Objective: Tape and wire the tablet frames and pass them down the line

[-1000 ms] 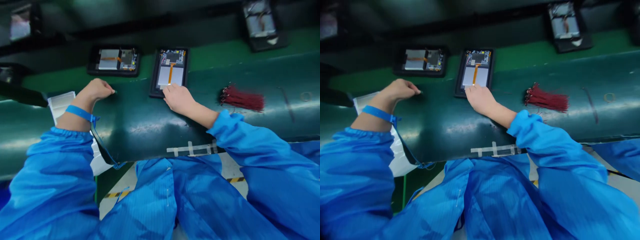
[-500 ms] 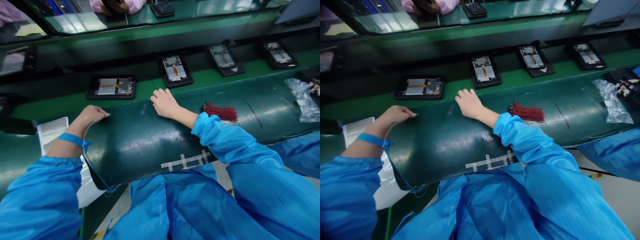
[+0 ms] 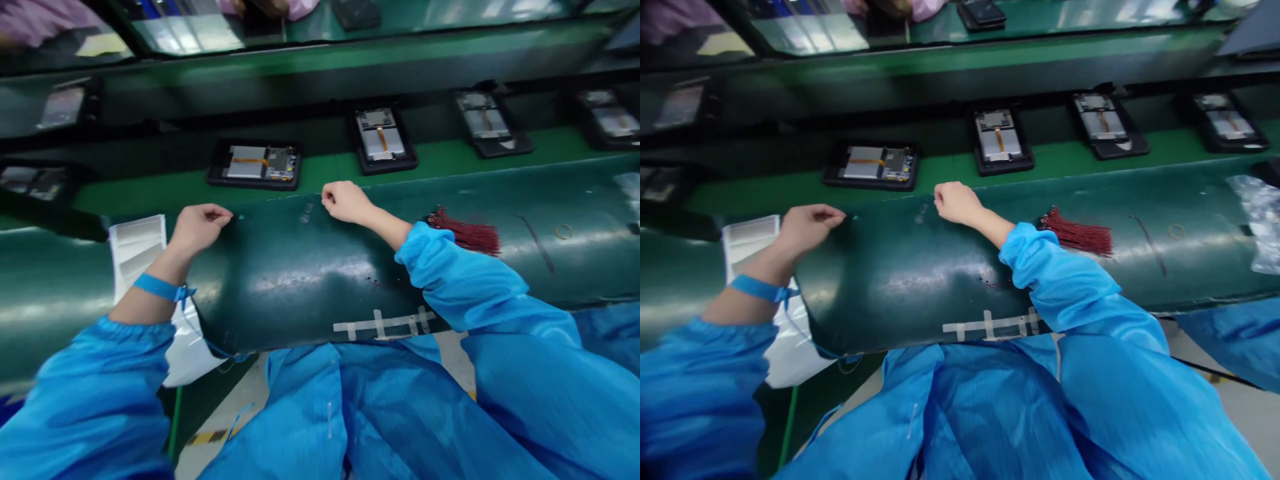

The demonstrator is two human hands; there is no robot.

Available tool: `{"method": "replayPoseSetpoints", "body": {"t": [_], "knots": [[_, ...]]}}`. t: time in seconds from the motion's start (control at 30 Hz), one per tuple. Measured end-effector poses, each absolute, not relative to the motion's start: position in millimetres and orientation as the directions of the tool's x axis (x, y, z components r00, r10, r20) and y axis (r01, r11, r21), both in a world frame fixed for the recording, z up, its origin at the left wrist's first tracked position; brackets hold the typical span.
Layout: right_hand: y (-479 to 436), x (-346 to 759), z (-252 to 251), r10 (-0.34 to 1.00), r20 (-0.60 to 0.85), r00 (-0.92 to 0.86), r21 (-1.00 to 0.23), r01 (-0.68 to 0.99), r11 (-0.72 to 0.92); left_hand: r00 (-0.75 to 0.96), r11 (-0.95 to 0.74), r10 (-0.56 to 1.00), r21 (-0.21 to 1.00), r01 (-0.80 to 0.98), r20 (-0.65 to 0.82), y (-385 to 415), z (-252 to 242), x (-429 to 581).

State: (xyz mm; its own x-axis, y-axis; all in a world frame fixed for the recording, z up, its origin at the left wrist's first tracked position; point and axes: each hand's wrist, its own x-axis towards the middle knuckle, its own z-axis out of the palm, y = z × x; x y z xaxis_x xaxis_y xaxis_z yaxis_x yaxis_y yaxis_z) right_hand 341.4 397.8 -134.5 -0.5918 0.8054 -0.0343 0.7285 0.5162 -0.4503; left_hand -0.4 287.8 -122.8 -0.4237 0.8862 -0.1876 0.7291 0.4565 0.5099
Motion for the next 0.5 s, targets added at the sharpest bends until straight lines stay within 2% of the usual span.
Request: {"method": "replayPoseSetpoints", "body": {"t": [0.3, 0.4, 0.5], "knots": [[405.2, 322.1, -150.0, 0.838, 0.045, -0.544, -0.459, 0.733, 0.501, -0.46, 0.441, 0.878, 0.595, 0.672, -0.131, 296.6, -133.2, -14.4], [417.5, 303.7, -152.6, 0.899, 0.085, -0.429, -0.427, 0.8, 0.422, -0.528, 0.459, 0.843, 0.645, 0.611, -0.1, 323.0, -138.0, -20.8], [431.7, 273.8, -157.6, 0.947, 0.022, -0.319, -0.477, 0.83, 0.29, -0.606, 0.461, 0.792, 0.718, 0.521, -0.07, 359.6, -145.7, -20.3]]}}
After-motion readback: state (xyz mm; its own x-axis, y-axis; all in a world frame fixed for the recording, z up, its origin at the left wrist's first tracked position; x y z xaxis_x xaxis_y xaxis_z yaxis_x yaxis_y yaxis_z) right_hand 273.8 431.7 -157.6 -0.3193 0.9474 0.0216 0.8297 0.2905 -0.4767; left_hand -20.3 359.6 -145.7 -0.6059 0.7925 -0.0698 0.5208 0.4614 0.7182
